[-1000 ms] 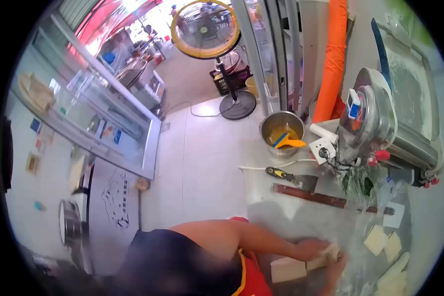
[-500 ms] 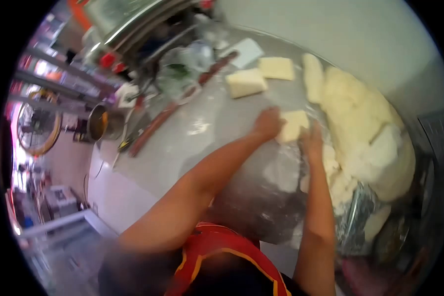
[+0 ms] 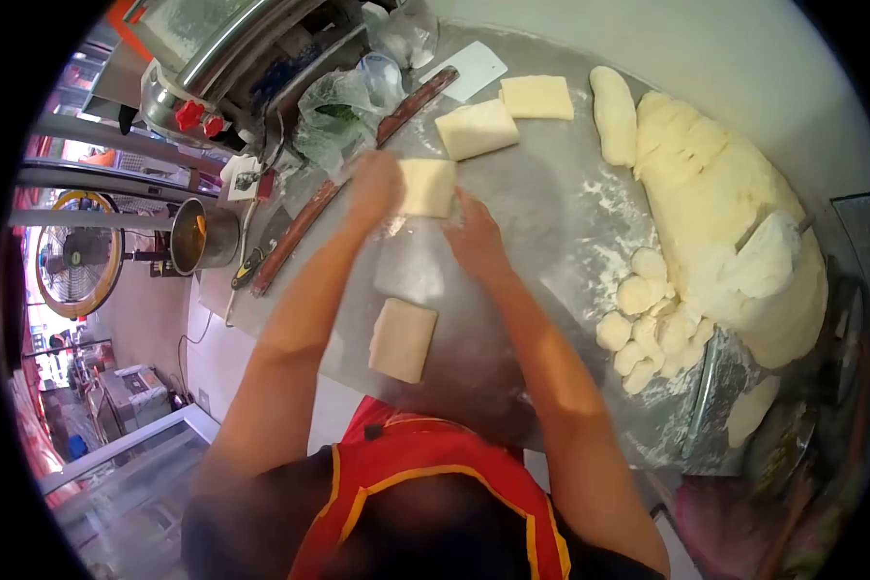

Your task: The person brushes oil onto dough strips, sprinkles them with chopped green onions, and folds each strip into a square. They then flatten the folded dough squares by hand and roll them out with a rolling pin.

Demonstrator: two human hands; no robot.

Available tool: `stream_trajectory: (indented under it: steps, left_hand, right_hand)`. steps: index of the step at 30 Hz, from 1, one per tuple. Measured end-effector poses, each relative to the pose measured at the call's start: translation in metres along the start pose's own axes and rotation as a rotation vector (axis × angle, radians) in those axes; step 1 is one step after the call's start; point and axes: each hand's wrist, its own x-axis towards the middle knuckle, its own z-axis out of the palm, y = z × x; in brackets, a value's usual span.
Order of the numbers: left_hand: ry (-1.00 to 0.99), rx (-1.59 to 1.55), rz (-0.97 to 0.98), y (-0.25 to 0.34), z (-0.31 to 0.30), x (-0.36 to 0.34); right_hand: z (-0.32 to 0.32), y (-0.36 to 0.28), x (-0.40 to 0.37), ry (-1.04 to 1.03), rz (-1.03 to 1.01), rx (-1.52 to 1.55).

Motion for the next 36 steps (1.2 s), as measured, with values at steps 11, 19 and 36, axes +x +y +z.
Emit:
stream_trajectory:
  steps: [11,19,36]
  left_hand:
    - [-0.628,-0.601,-0.717,0.059,-0.13,-0.211]
    - [-0.728,-0.591,-0.819,0.064,-0.12,-0.216]
    - [-1.088,-0.877,-0.253,0.151,-0.089,-0.02]
  right_hand:
    - [0.048,-0.033,-0.098,-0.437,0.158,-0.303]
    - [0.052,-0.038,-0.098,-0.314,-0.055,-0.278]
    - [-0.101,-0.026,-0.103,0.151,0.422,0.203]
